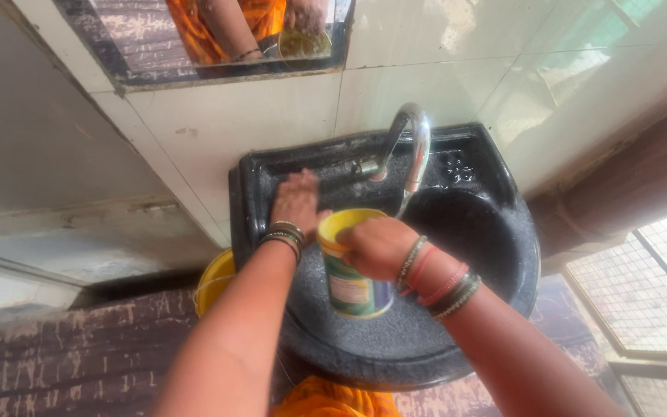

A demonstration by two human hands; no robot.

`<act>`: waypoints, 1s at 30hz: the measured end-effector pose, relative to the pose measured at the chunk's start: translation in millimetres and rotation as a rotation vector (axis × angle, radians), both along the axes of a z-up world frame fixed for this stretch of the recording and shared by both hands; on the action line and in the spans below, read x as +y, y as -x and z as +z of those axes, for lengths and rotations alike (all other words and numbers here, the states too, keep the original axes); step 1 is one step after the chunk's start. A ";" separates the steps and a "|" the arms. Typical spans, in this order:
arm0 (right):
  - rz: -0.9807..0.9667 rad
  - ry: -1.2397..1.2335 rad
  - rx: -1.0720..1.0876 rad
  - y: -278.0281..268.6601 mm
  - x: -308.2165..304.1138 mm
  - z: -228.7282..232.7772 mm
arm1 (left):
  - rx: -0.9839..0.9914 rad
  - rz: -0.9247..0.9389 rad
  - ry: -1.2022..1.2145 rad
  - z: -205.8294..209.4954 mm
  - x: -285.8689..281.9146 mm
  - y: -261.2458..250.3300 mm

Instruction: The person washes their hands, then uses a scrubber to clean a black sink. They rinse the scrubber and continue scrubbing the sink basin and faucet area under running water.

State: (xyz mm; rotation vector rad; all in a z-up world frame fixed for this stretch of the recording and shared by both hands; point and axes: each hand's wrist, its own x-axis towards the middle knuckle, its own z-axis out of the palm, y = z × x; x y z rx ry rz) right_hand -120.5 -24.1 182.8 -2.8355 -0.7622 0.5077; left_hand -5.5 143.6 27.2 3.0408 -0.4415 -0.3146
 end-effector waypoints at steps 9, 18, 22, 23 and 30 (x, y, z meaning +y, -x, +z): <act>-0.030 0.102 0.037 19.1 -22.2 -35.2 | -0.226 -0.031 0.026 6.7 -4.6 17.5; -0.040 0.070 0.020 26.5 -46.0 -47.3 | -0.442 0.030 0.185 -22.5 -58.5 5.5; -0.132 0.175 0.042 31.8 -48.0 -63.2 | -0.285 0.339 0.154 -26.4 -64.2 12.2; -0.115 0.198 0.022 34.6 -49.2 -69.2 | -0.327 0.260 0.138 -23.3 -68.8 18.9; -0.174 0.122 -0.171 30.3 -59.2 -115.0 | -0.142 0.268 0.055 18.1 -27.2 20.0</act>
